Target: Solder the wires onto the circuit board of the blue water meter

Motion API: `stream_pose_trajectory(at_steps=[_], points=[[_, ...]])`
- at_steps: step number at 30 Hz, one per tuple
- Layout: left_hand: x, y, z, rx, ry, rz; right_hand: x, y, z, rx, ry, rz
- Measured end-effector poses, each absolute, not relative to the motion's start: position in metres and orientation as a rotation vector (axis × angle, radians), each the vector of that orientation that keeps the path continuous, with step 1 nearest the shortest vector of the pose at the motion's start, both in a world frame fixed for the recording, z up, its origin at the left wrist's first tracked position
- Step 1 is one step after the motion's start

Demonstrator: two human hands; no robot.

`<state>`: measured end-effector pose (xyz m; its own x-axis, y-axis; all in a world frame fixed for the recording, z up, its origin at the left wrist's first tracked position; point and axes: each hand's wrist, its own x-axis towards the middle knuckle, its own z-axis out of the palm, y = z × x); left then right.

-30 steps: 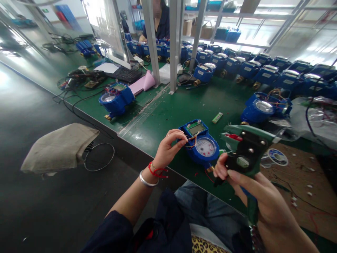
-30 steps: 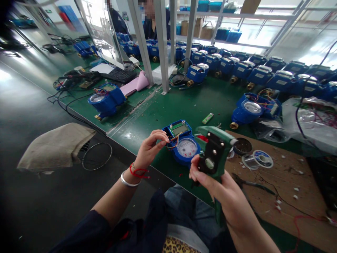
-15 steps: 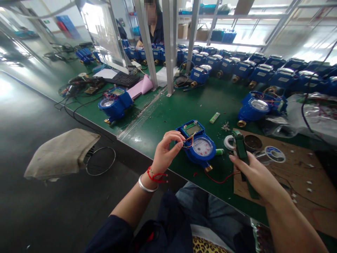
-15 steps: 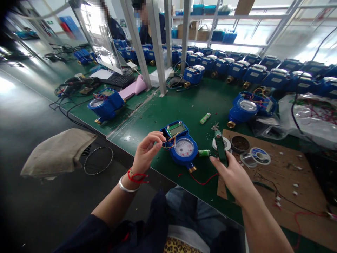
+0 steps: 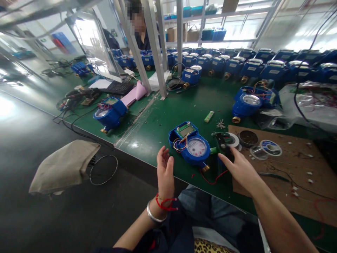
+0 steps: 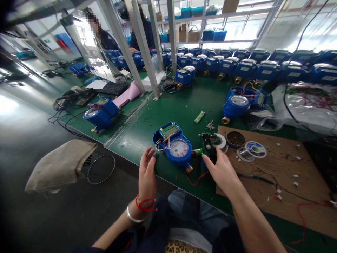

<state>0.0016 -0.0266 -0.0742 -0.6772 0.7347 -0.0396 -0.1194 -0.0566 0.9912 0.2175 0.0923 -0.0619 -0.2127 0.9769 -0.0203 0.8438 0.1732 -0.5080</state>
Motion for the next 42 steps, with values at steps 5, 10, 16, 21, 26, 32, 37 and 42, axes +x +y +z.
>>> stream_pose_trajectory(at_steps=[5,10,16,21,26,32,37,42], points=[[0.020,-0.028,-0.077,0.651,1.543,1.730,0.216,0.089,-0.057,-1.609,-2.154,0.512],[0.028,-0.027,-0.066,0.692,1.542,1.702,0.210,0.087,-0.051,-1.401,-2.218,0.478],[0.033,-0.021,-0.049,0.714,1.555,1.637,0.204,0.110,-0.049,-1.359,-2.266,0.432],[0.036,-0.012,-0.041,0.704,1.504,1.629,0.197,0.134,-0.037,-1.354,-2.265,0.283],[0.037,-0.008,-0.044,0.627,1.419,1.680,0.172,0.113,-0.018,-1.042,-2.224,0.497],[0.036,-0.008,-0.047,0.570,1.281,1.703,0.153,0.077,-0.014,-1.076,-2.187,0.801],[0.022,-0.005,-0.036,0.623,1.350,1.676,0.157,0.044,-0.015,-1.118,-2.211,0.799],[-0.013,0.005,-0.037,0.725,1.245,1.518,0.160,0.006,-0.024,-1.094,-2.220,0.837]])
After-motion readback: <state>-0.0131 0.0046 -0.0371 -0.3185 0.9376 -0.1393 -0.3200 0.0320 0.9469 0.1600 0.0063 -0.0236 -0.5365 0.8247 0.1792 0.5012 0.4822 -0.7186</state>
